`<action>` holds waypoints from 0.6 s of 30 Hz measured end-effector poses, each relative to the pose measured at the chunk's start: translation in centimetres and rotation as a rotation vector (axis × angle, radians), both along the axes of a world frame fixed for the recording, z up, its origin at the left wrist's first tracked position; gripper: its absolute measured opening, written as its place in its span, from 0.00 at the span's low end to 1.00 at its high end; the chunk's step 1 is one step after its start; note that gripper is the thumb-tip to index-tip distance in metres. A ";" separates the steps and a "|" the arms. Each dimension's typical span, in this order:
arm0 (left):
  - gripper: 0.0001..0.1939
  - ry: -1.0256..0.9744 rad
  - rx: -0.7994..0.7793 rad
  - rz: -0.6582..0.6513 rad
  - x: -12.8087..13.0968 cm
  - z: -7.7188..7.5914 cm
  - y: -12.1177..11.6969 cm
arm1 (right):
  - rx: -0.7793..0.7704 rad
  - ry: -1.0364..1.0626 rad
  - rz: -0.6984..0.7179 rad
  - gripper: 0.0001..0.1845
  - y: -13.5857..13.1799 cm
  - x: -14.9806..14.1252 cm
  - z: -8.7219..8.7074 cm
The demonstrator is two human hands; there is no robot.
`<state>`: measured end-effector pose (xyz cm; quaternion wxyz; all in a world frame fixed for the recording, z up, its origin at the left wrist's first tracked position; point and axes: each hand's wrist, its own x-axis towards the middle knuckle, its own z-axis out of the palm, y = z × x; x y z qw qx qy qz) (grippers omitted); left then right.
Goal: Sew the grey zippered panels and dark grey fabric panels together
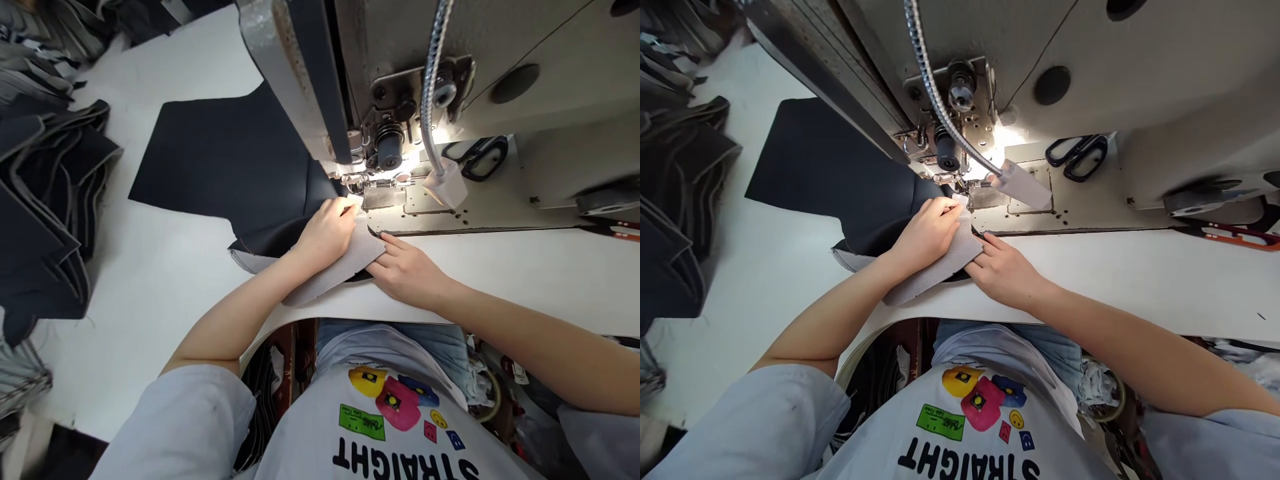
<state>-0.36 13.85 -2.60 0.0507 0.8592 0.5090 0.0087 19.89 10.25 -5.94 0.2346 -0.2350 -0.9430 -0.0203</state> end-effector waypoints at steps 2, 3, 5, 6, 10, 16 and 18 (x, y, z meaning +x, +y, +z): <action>0.21 -0.021 0.019 0.019 0.2 -0.2 0.2 | -0.006 -0.035 0.012 0.19 0.2 0.1 0.3; 0.21 -0.026 0.024 0.031 0.3 -0.3 0.3 | 0.001 -0.059 0.034 0.18 0.4 0.2 0.5; 0.21 -0.023 0.020 0.056 0.6 -0.3 0.5 | 0.032 -0.093 0.078 0.17 0.6 0.4 0.9; 0.20 -0.021 0.015 0.066 0.8 -0.3 0.6 | 0.049 -0.096 0.086 0.17 0.7 0.5 1.0; 0.18 -0.015 -0.018 0.024 0.8 -0.1 0.3 | 0.034 -0.003 0.014 0.17 0.6 0.6 0.6; 0.16 -0.048 -0.029 0.069 0.7 0.0 0.1 | 0.019 0.013 -0.008 0.18 0.5 0.3 -0.1; 0.16 -0.066 -0.034 0.070 0.8 0.0 0.2 | -0.006 -0.001 -0.005 0.19 0.5 0.3 0.1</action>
